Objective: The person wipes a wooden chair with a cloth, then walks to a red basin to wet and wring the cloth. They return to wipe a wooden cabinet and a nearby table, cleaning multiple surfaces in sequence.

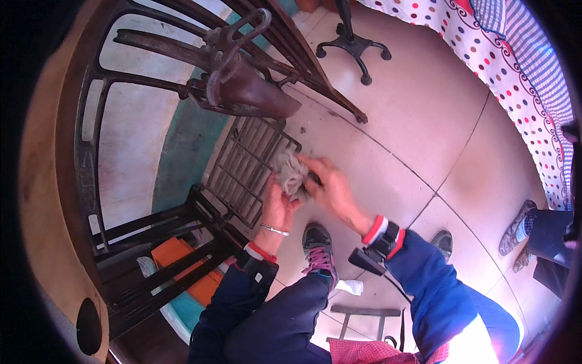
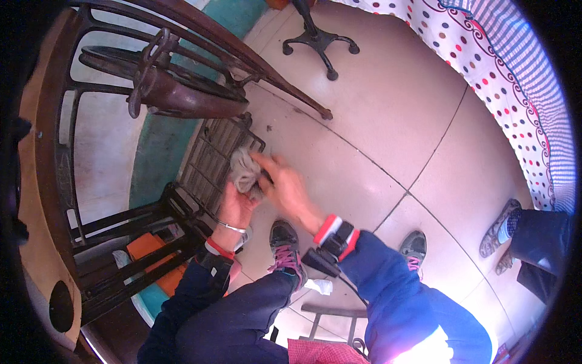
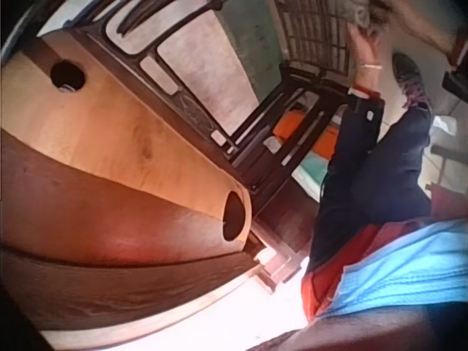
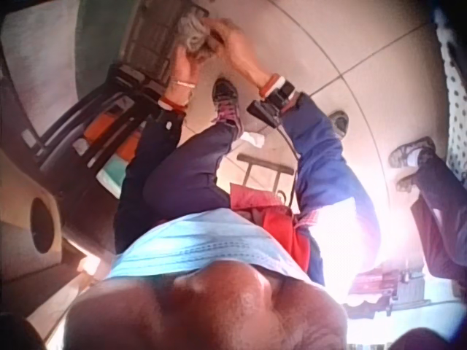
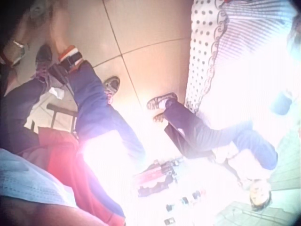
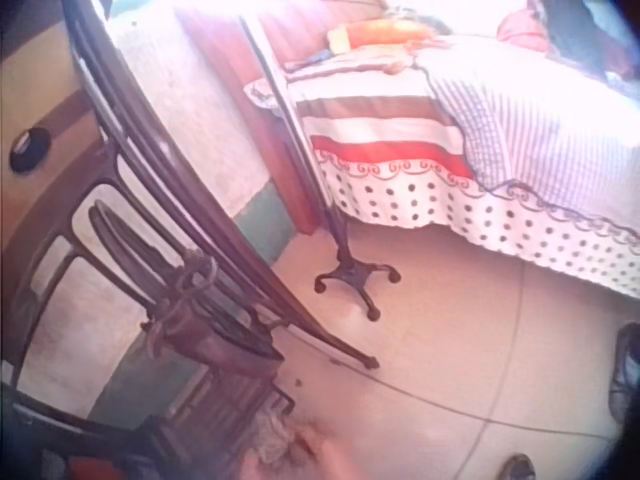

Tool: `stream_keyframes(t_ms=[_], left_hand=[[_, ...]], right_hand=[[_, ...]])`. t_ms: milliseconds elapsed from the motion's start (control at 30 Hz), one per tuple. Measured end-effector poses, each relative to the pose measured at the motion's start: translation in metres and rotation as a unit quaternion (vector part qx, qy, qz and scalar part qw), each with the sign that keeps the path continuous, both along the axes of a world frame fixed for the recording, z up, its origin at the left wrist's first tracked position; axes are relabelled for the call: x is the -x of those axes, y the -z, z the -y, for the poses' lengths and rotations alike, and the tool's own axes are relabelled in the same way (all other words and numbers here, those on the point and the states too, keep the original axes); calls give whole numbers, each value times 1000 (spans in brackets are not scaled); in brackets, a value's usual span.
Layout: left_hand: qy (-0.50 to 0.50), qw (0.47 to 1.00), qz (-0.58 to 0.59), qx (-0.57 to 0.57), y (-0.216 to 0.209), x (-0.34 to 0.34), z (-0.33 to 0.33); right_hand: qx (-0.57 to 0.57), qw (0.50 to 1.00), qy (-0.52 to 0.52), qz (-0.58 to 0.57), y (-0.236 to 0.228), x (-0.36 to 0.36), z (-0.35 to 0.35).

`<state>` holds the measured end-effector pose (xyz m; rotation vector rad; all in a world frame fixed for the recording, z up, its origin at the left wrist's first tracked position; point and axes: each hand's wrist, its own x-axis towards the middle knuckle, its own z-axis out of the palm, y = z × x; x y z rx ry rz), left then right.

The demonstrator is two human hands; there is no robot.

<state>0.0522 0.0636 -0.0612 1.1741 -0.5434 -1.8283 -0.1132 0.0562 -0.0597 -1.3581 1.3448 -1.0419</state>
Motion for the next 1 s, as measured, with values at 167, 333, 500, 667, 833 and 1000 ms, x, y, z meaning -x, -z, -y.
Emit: stream_keyframes(t_ms=[167,333,500,667,833,1000], left_hand=[[-20,994,57,-96,-3,-14,-5],[55,990,30,-129,2,-10,-17],[72,989,33,-127,-1,-10,-16],[148,979,53,-131,-23,4,-16],[319,935,148,-43,-85,35,-6],[421,887,185,39,-186,70,-14]], right_hand=[[326,884,66,-328,14,31,90],[198,828,-29,-523,59,73,79],[-125,984,-5,-124,52,101,6],[-265,888,-3,377,7,125,-27],[-282,826,75,482,-47,136,-56],[-202,819,12,537,-130,149,-94]])
